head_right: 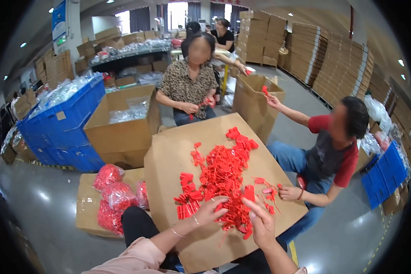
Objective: The person is sorting and organizing a pile of red product tags on a table with coworkers.
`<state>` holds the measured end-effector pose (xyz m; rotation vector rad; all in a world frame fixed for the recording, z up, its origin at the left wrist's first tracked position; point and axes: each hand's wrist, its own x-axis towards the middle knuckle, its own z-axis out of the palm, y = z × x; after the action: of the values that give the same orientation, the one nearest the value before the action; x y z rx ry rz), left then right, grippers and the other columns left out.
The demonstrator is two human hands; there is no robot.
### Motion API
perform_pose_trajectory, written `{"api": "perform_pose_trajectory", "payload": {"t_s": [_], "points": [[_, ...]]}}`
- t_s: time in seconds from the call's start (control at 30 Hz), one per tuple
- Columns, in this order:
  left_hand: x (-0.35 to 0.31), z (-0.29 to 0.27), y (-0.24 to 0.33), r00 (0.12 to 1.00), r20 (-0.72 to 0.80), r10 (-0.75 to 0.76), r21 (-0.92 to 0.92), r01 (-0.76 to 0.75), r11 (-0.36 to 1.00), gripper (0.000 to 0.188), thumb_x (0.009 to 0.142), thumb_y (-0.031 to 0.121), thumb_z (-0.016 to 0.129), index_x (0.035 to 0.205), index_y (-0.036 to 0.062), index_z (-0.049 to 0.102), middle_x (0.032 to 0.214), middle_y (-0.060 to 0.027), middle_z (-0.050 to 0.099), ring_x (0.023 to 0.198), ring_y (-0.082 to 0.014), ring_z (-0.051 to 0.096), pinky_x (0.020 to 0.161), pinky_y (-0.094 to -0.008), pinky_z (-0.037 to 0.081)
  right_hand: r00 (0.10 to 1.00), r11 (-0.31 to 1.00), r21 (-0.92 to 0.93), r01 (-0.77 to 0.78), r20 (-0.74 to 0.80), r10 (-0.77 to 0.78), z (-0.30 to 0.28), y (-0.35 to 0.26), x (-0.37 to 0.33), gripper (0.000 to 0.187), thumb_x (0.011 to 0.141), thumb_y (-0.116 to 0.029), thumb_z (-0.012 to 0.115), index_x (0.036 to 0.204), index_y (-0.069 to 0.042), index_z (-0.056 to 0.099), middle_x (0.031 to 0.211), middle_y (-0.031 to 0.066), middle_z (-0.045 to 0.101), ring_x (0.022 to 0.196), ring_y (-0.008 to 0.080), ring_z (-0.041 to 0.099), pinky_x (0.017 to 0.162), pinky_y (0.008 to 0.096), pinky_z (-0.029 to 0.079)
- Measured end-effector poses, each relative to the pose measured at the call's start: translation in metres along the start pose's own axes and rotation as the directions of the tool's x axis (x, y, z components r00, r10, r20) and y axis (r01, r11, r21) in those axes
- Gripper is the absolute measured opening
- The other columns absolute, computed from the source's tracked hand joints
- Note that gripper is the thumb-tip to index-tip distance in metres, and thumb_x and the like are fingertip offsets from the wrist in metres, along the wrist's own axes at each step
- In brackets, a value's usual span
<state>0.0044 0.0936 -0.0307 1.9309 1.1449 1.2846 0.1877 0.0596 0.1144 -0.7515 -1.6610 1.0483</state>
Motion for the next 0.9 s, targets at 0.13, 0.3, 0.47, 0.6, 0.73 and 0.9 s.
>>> {"api": "perform_pose_trajectory", "payload": {"t_s": [0.13, 0.3, 0.47, 0.6, 0.73, 0.9], "points": [[-0.002, 0.007, 0.003, 0.979, 0.168, -0.114, 0.07, 0.103, 0.992, 0.033, 0.083, 0.024, 0.056, 0.112, 0.0101, 0.052, 0.102, -0.0135, 0.056, 0.094, -0.0305, 0.056, 0.081, -0.0374, 0.046, 0.999, 0.997, 0.073, 0.022, 0.042, -0.025, -0.006, 0.01, -0.009, 0.034, 0.086, -0.005, 0.042, 0.116, 0.008, 0.049, 0.129, 0.0232, 0.041, 0.121, 0.0297, 0.04, 0.1, 0.0392, 0.032], [-0.01, 0.009, 0.001, 0.916, 0.378, -0.132, 0.225, 0.048, 0.973, 0.026, 0.082, 0.023, 0.055, 0.101, 0.0055, 0.05, 0.097, -0.0129, 0.051, 0.088, -0.031, 0.055, 0.073, -0.0399, 0.047, 0.996, 0.938, 0.34, -0.075, -0.011, 0.083, -0.003, 0.029, -0.008, 0.037, 0.089, -0.01, 0.043, 0.123, 0.004, 0.044, 0.134, 0.0152, 0.038, 0.121, 0.0276, 0.041, 0.092, 0.0431, 0.042], [-0.018, 0.005, 0.008, 0.881, 0.436, -0.186, 0.225, 0.093, 0.97, 0.021, 0.083, 0.02, 0.05, 0.097, 0.0053, 0.043, 0.095, -0.0134, 0.049, 0.087, -0.0314, 0.054, 0.07, -0.042, 0.046, 0.969, 0.879, 0.431, -0.203, -0.043, 0.245, -0.002, 0.059, -0.002, 0.042, 0.088, -0.013, 0.045, 0.128, 0.001, 0.039, 0.137, 0.0116, 0.034, 0.119, 0.0276, 0.042, 0.091, 0.0438, 0.043], [-0.022, 0.002, 0.012, 0.898, 0.435, -0.066, 0.16, -0.006, 0.987, 0.02, 0.084, 0.021, 0.049, 0.097, 0.006, 0.044, 0.092, -0.0114, 0.05, 0.081, -0.0318, 0.055, 0.066, -0.0425, 0.046, 0.937, 0.809, 0.521, -0.272, -0.05, 0.347, 0.0, 0.076, 0.011, 0.05, 0.086, -0.016, 0.048, 0.131, 0.0, 0.034, 0.139, 0.0082, 0.031, 0.114, 0.0275, 0.045, 0.089, 0.042, 0.045], [-0.017, -0.005, 0.041, 0.851, 0.5, -0.162, 0.251, 0.036, 0.967, 0.02, 0.085, 0.022, 0.048, 0.098, 0.0064, 0.044, 0.09, -0.0102, 0.051, 0.079, -0.0297, 0.056, 0.061, -0.0416, 0.046, 0.911, 0.729, 0.628, -0.272, -0.076, 0.406, -0.011, 0.092, 0.023, 0.05, 0.085, -0.01, 0.044, 0.132, 0.001, 0.032, 0.136, 0.0094, 0.036, 0.114, 0.0278, 0.046, 0.088, 0.0412, 0.046], [-0.028, -0.001, 0.039, 0.904, 0.426, -0.048, 0.23, -0.057, 0.971, 0.02, 0.086, 0.024, 0.046, 0.099, 0.0087, 0.045, 0.089, -0.0088, 0.051, 0.078, -0.0288, 0.056, 0.059, -0.0398, 0.047, 0.902, 0.768, 0.606, -0.209, -0.184, 0.391, -0.033, 0.099, 0.031, 0.052, 0.085, -0.016, 0.048, 0.133, -0.004, 0.033, 0.135, 0.0061, 0.037, 0.112, 0.0242, 0.048, 0.089, 0.0371, 0.045]]}}
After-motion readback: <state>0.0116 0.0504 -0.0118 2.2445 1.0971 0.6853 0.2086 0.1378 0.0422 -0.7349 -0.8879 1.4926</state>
